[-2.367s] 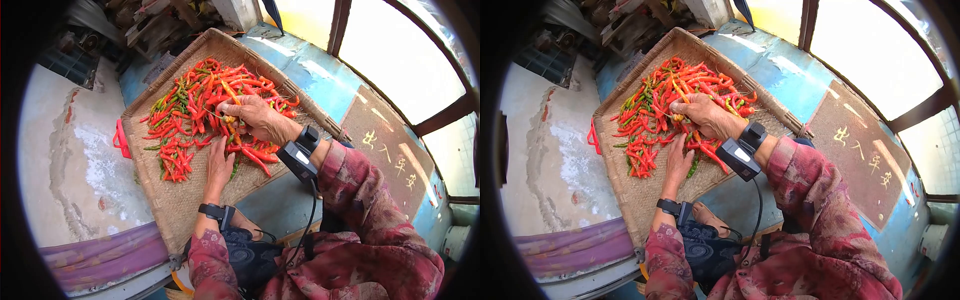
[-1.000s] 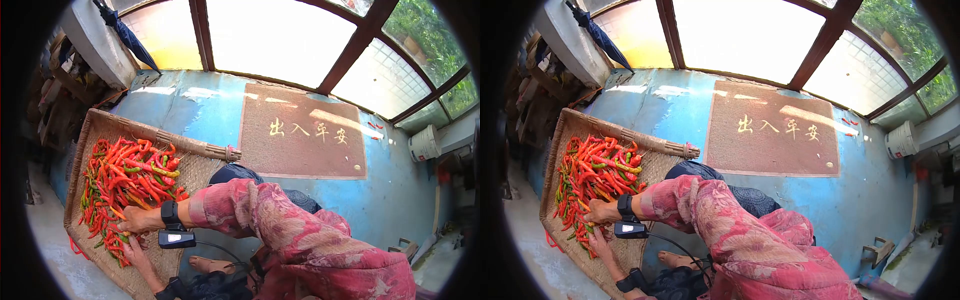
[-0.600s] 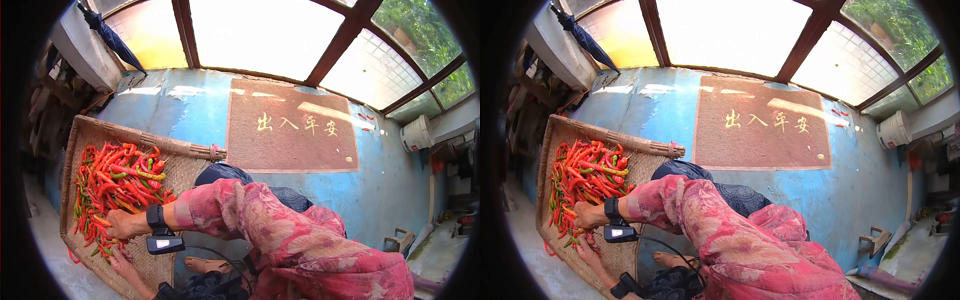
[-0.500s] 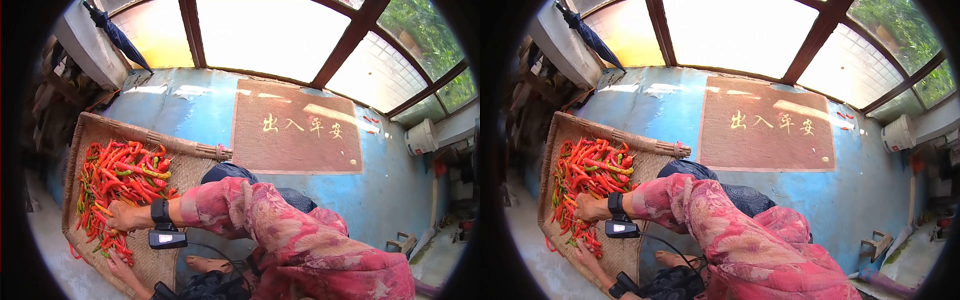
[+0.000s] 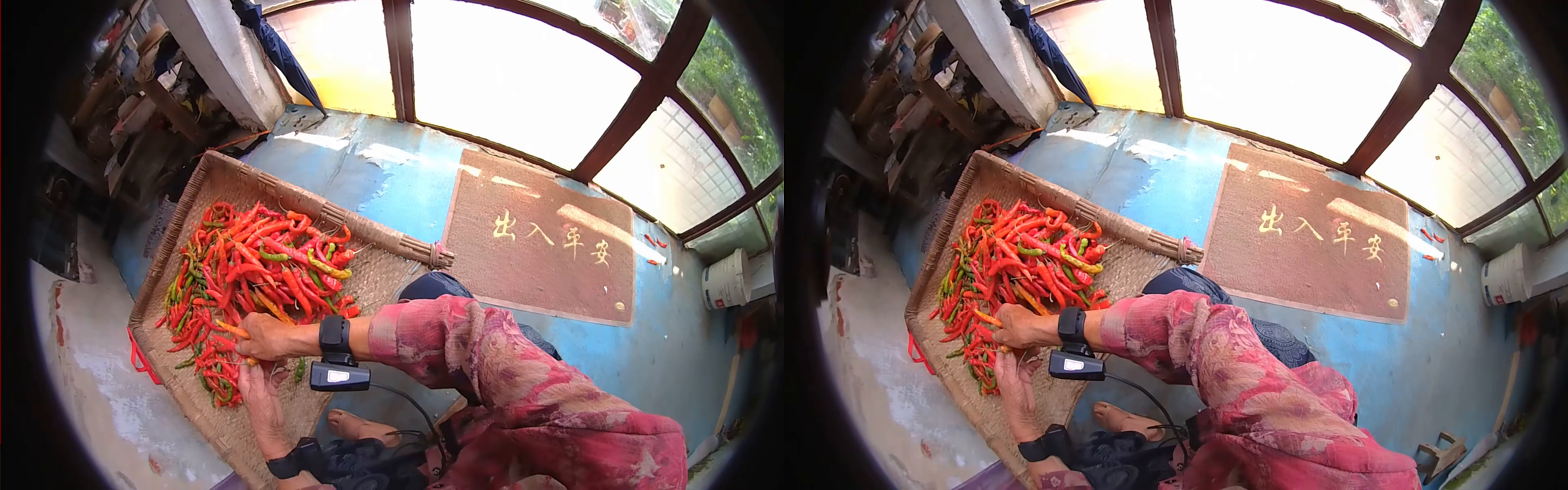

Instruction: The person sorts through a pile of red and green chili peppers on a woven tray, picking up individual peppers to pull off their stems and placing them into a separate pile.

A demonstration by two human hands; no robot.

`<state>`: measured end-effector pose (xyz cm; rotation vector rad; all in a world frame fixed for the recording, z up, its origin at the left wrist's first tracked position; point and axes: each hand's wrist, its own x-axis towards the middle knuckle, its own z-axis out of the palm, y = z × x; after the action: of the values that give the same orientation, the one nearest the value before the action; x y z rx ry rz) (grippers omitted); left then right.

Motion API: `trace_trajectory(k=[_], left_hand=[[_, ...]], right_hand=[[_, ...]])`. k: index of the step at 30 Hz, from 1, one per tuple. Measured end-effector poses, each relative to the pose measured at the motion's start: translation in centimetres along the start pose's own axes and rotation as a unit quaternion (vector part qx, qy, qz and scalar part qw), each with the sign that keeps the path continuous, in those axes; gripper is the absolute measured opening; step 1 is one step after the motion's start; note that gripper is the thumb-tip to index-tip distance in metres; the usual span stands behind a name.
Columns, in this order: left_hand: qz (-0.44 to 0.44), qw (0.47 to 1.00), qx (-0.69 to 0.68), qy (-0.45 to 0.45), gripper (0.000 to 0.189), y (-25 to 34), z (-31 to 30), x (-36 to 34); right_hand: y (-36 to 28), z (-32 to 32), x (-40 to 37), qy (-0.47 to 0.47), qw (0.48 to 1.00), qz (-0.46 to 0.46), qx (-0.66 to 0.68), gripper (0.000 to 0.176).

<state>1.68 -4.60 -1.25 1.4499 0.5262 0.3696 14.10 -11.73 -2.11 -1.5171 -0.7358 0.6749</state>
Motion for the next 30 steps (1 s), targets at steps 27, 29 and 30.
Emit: trace_trajectory(k=[27,29,30], left_hand=[[-0.044,0.880,0.321,-0.348,0.028,-15.2,6.8,-6.7],[0.145,0.816,0.424,-0.365,0.030,-23.3,5.5,-4.9],[0.313,0.714,0.506,-0.368,0.033,-25.5,5.3,-4.9]], right_hand=[[-12.7,-3.1,-7.5,-0.015,0.945,0.079,0.316,0.022],[-14.9,-2.7,-7.9,-0.023,0.948,0.009,0.318,0.026],[-16.1,-2.6,-8.5,-0.011,0.954,-0.026,0.298,0.027]])
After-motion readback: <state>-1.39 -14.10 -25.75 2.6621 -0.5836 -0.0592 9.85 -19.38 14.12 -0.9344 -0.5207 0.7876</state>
